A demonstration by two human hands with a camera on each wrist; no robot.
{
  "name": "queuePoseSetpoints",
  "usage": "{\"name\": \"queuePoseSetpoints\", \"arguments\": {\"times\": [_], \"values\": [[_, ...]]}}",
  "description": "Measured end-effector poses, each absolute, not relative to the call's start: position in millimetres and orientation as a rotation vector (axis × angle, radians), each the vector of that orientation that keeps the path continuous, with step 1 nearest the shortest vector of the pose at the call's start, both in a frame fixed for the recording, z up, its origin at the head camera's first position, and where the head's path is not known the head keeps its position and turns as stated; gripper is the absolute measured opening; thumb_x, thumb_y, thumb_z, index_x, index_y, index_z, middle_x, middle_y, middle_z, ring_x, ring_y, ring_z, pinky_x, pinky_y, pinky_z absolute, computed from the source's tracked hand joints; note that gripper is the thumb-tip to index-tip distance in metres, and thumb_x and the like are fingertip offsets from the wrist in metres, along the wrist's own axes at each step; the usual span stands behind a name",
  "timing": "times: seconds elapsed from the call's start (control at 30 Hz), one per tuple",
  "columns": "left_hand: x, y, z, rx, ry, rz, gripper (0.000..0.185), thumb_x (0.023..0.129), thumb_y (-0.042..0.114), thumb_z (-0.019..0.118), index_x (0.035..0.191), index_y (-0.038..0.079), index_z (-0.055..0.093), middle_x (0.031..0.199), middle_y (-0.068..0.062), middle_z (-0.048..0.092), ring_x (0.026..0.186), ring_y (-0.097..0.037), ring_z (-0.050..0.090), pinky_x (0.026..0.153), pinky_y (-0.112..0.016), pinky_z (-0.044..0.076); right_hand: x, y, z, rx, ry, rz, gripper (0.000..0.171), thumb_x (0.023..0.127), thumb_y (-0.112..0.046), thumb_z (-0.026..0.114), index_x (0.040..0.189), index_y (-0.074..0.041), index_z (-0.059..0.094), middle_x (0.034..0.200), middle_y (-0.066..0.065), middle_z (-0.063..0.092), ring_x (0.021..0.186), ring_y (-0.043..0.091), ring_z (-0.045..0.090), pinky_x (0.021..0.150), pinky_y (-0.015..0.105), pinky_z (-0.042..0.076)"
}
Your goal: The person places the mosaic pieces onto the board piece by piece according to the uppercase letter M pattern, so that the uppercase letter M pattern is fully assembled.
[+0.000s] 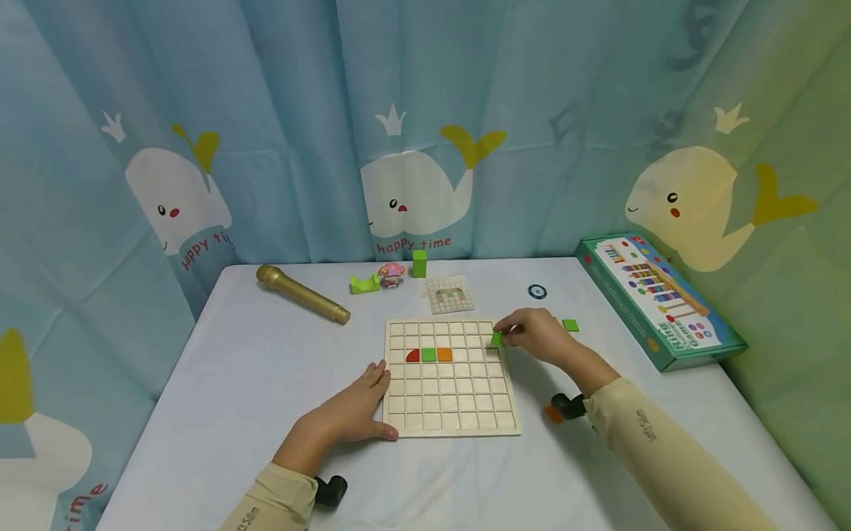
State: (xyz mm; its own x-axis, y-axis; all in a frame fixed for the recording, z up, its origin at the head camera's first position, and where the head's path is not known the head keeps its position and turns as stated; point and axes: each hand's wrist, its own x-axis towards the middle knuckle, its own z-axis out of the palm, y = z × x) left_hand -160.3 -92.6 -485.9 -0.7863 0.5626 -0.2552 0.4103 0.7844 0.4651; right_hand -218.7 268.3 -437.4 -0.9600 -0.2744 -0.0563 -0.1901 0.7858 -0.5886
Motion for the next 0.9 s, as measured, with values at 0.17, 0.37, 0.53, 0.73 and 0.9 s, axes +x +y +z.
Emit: {"name": "queuePoseSetpoints", "arguments": {"times": [0.17,0.37,0.53,0.73,0.9], "values": [[-160.5,-93.6,-485.8,0.749,2.591,0.551,0.108,0.079,0.048,0.083,0.156,-0.004,0.028,0.166,-0.015,0.015,0.153,-0.032,0.011,0.120,-0.044,0.023,-221.0,261.2,-438.9,-0.373,2.811,-0.931,0.021,0.092,-0.004,0.073,0.113,-0.003,0.076,0.104,0.011,0.071,0.089,0.021,0.069,0.070,0.033,0.056],[-160.4,-94.0,-485.3,0.753,2.586,0.551,0.108,0.079,0.048,0.083,0.156,-0.004,0.027,0.166,-0.015,0.014,0.153,-0.031,0.010,0.120,-0.044,0.022,-223.1,252.7,-439.8,-0.412,2.794,-0.943,0.021,0.091,-0.002,0.072,0.112,-0.001,0.075,0.105,0.011,0.072,0.092,0.023,0.069,0.073,0.034,0.057],[-161.0,-94.2,-486.3,0.753,2.588,0.555,0.109,0.079,0.048,0.083,0.156,-0.004,0.027,0.166,-0.016,0.015,0.153,-0.032,0.010,0.120,-0.044,0.022,-224.7,245.0,-441.2,-0.429,2.772,-0.952,0.020,0.091,-0.003,0.073,0.111,-0.003,0.076,0.106,0.010,0.072,0.094,0.024,0.068,0.076,0.036,0.057],[-161.9,-94.3,-486.4,0.761,2.587,0.555,0.109,0.079,0.048,0.083,0.156,-0.004,0.027,0.166,-0.016,0.014,0.153,-0.032,0.010,0.120,-0.044,0.022,-229.1,235.9,-447.0,-0.453,2.767,-0.944,0.017,0.091,-0.004,0.074,0.108,-0.005,0.077,0.103,0.007,0.073,0.093,0.021,0.066,0.079,0.036,0.056],[-162.3,-94.7,-486.4,0.757,2.586,0.556,0.108,0.079,0.048,0.083,0.156,-0.004,0.028,0.166,-0.016,0.014,0.153,-0.032,0.010,0.120,-0.044,0.022,-229.7,228.4,-450.6,-0.472,2.742,-0.978,0.017,0.090,-0.003,0.074,0.107,-0.003,0.077,0.101,0.007,0.073,0.092,0.021,0.067,0.078,0.035,0.056]]}}
